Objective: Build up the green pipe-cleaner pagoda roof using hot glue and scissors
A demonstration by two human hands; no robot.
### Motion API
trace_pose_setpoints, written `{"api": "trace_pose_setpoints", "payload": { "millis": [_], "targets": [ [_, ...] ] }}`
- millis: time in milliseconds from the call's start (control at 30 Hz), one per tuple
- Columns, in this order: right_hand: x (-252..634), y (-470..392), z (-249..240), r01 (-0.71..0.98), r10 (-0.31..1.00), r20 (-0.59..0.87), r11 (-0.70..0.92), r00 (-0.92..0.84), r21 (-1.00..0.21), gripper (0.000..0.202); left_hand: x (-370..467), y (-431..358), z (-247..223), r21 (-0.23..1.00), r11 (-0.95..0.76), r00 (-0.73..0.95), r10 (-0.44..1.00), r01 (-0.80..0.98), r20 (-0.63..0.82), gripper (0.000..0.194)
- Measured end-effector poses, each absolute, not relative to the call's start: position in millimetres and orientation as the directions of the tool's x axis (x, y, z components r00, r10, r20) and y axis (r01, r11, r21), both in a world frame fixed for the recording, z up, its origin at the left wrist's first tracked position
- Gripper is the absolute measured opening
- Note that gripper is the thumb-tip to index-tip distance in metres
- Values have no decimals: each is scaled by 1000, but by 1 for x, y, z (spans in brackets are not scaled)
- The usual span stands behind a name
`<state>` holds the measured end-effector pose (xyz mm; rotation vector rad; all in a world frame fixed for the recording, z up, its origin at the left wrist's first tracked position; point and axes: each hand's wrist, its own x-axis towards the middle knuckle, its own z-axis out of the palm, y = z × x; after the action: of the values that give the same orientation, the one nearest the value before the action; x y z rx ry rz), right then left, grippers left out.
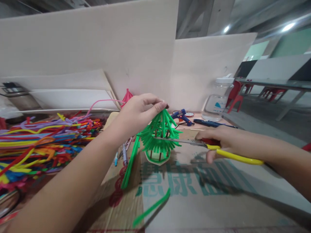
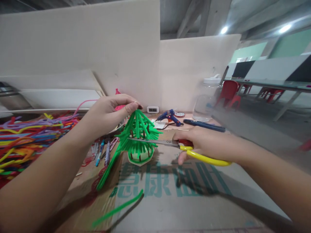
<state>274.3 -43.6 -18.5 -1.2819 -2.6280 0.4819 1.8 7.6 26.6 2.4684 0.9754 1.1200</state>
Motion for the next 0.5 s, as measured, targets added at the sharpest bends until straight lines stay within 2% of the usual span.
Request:
{"api": "trace_pose_setpoints", "payload": {
  "millis": [133,233,300,433,500],
  "targets": [
    [282,-42,-20,749,809,77,571,-582,-336,35,-3,19,21,489,-735,456,676,470,578,28],
    [294,-35,-20,740,850,155,517,-504,-430,50,-5,28,18,527,-712,439,702,464,561,29],
    [304,-25,-20,774,902,137,423,-409,-472,55,-5,30,18,555,-683,414,730,475,544,29],
    [322,-3,-31,934,986,1,156,-164,-323,53,-2,26,20,584,-636,369,770,504,520,25],
    [324,4,-44,974,989,-59,118,-132,-193,51,1,22,21,584,-640,366,767,500,527,23]
  ]
}}
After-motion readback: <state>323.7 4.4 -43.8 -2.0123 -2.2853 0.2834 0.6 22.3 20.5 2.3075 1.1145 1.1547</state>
